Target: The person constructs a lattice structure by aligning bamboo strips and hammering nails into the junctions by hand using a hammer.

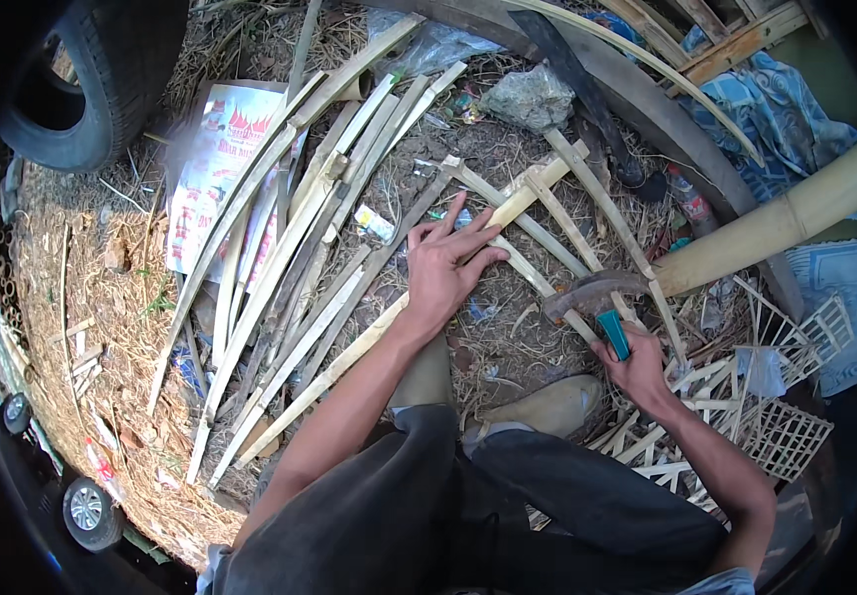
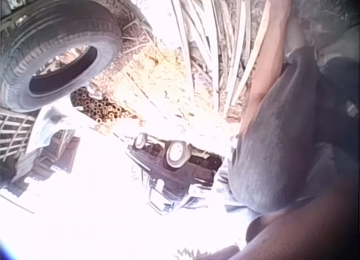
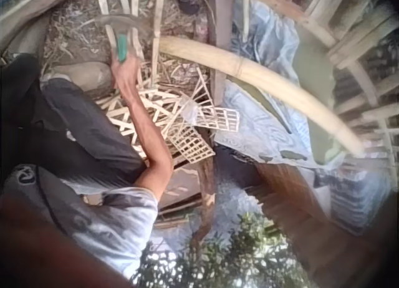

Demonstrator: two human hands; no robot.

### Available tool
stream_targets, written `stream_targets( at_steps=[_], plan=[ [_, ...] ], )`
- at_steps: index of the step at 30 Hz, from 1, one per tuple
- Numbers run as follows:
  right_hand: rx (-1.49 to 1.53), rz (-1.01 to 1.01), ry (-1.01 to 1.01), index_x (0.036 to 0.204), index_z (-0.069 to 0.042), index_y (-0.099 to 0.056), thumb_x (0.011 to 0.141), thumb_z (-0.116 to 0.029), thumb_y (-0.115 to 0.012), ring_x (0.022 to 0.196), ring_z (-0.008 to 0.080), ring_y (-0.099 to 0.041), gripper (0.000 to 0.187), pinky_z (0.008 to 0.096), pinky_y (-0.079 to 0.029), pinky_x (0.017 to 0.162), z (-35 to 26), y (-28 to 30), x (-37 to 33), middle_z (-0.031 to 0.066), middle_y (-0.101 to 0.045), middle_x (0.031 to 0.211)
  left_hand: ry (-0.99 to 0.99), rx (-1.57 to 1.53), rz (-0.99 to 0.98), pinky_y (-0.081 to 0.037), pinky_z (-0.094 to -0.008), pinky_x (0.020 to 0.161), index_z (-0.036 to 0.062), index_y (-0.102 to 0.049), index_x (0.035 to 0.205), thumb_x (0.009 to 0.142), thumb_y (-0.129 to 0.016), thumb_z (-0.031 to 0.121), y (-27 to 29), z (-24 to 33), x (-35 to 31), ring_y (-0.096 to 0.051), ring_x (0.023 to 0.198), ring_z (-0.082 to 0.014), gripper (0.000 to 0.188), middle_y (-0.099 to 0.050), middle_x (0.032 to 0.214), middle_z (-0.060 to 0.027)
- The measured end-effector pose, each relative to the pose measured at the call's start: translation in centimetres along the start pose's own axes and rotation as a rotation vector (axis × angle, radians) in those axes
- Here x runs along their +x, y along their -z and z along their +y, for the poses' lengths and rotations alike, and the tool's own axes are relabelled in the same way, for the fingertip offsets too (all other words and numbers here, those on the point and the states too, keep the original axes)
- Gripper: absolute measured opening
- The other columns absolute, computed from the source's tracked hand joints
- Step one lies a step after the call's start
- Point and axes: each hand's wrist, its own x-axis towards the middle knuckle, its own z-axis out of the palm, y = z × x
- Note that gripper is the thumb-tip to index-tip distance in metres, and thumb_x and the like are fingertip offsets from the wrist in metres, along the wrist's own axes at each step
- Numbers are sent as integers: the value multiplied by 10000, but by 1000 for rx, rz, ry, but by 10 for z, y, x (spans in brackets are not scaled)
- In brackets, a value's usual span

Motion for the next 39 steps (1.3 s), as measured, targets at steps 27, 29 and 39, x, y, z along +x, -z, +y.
stream_targets(
  at_steps=[27, 29, 39],
  plan=[
    [180, -72, -370, 696, 37, -568, 906, 39, -718, 858, 153, -770, 258, 307, -559, 739, 26, -41, -6, 124, -657, 655, 69, 40, 266, -427, -318, 966, 125, -831, 1045, 910, -781, 141, -23, 1, 3, -680, 1268, -220, 145, -798, 1123, -69],
    [167, -87, -394, 687, 28, -559, 901, 40, -720, 889, 165, -780, 268, 309, -563, 749, 23, -41, -4, 119, -650, 648, 83, -122, 285, -428, -356, 895, 160, -836, 1008, 895, -791, 171, -25, -10, 2, -679, 1263, -217, 122, -797, 1134, -34],
    [139, -44, -410, 657, -4, -499, 887, -64, -827, 607, 93, -404, 405, 301, -459, 598, 21, -39, -6, 46, -491, 576, 82, 44, 271, -381, -410, 1052, 135, -845, 977, 827, -873, 204, -14, 15, 9, -629, 1221, -269, 168, -798, 1086, -28]
  ],
)
